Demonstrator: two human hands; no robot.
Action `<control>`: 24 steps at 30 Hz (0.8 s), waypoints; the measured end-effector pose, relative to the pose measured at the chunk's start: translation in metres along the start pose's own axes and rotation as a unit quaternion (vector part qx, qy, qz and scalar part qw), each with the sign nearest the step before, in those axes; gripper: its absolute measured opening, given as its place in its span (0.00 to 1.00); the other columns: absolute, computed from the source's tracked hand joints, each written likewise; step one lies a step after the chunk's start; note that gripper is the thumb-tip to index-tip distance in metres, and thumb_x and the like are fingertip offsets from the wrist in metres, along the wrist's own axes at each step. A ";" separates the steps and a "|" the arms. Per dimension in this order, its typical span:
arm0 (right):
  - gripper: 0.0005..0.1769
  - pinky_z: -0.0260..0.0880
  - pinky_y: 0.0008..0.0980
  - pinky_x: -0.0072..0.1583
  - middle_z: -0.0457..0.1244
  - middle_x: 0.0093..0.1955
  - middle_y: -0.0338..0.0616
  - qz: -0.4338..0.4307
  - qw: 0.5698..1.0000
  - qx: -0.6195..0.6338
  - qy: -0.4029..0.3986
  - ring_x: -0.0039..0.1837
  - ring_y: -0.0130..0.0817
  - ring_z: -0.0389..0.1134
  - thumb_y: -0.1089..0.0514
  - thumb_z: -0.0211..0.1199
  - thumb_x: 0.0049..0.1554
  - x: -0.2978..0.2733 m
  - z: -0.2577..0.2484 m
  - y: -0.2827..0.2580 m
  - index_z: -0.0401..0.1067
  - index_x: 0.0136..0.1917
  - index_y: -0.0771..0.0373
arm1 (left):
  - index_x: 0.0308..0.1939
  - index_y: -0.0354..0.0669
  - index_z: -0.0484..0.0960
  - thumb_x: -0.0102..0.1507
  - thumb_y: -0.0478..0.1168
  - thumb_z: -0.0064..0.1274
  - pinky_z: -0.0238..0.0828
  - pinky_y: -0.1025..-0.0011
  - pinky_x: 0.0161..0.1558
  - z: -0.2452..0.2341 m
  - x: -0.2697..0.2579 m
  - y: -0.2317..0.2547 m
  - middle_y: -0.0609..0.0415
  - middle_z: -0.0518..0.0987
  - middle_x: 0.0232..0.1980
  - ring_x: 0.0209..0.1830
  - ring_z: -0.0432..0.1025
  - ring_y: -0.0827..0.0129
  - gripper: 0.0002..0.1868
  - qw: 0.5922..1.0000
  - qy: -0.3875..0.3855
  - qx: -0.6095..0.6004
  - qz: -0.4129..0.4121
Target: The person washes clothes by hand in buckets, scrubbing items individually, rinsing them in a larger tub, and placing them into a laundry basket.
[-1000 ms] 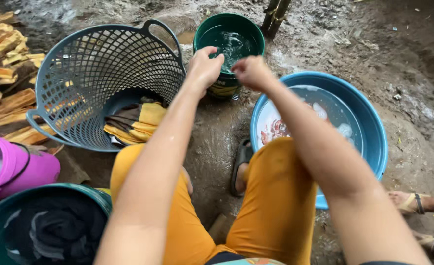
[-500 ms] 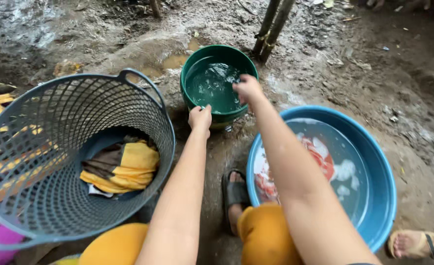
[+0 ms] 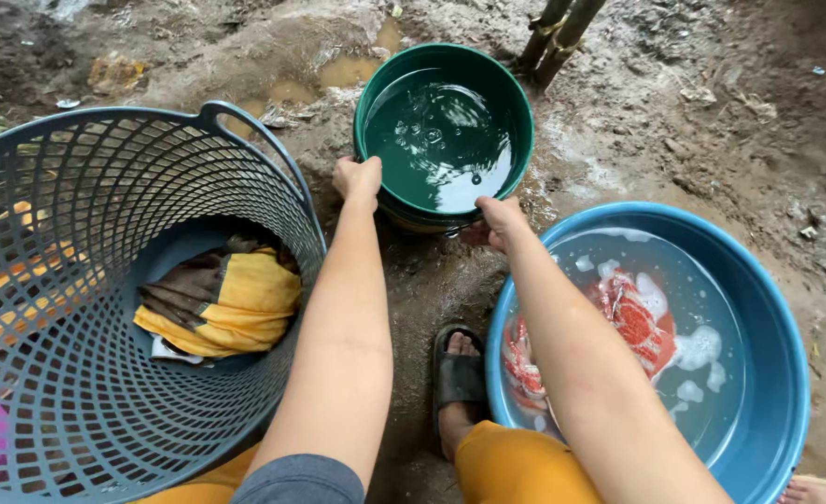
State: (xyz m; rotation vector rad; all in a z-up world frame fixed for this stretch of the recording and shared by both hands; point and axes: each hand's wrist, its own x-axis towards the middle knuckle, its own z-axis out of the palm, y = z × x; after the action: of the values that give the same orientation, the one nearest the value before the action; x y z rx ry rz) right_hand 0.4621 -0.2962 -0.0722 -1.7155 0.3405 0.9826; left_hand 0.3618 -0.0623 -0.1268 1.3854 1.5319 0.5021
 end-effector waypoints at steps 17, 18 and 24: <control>0.22 0.79 0.63 0.48 0.66 0.54 0.69 0.036 0.988 0.068 -0.137 0.49 0.69 0.72 0.69 0.48 0.59 0.046 -0.037 0.014 0.59 0.67 0.74 | 0.67 0.35 0.68 0.57 0.43 0.55 0.68 0.60 0.62 -0.014 -0.043 -0.017 0.37 0.74 0.64 0.63 0.71 0.48 0.35 0.995 -0.081 -0.043 -0.046; 0.22 0.79 0.65 0.49 0.65 0.54 0.70 0.052 0.983 0.092 -0.149 0.49 0.69 0.73 0.70 0.48 0.58 0.044 -0.039 0.016 0.59 0.66 0.75 | 0.65 0.35 0.71 0.56 0.42 0.55 0.69 0.61 0.61 -0.015 -0.049 -0.020 0.38 0.77 0.61 0.60 0.74 0.49 0.33 0.993 -0.083 -0.069 -0.048; 0.28 0.73 0.74 0.47 0.65 0.55 0.60 -0.032 0.991 0.052 -0.116 0.51 0.66 0.71 0.75 0.49 0.53 0.033 -0.049 0.016 0.58 0.64 0.57 | 0.61 0.32 0.73 0.55 0.39 0.56 0.71 0.63 0.58 -0.029 -0.098 -0.042 0.39 0.80 0.57 0.56 0.76 0.53 0.31 0.986 -0.050 -0.153 -0.053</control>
State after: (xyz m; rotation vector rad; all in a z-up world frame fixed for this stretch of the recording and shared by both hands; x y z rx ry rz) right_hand 0.4935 -0.3384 -0.1034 -1.4907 0.1810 1.0868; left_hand 0.3033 -0.1547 -0.1109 1.0715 1.3743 0.5676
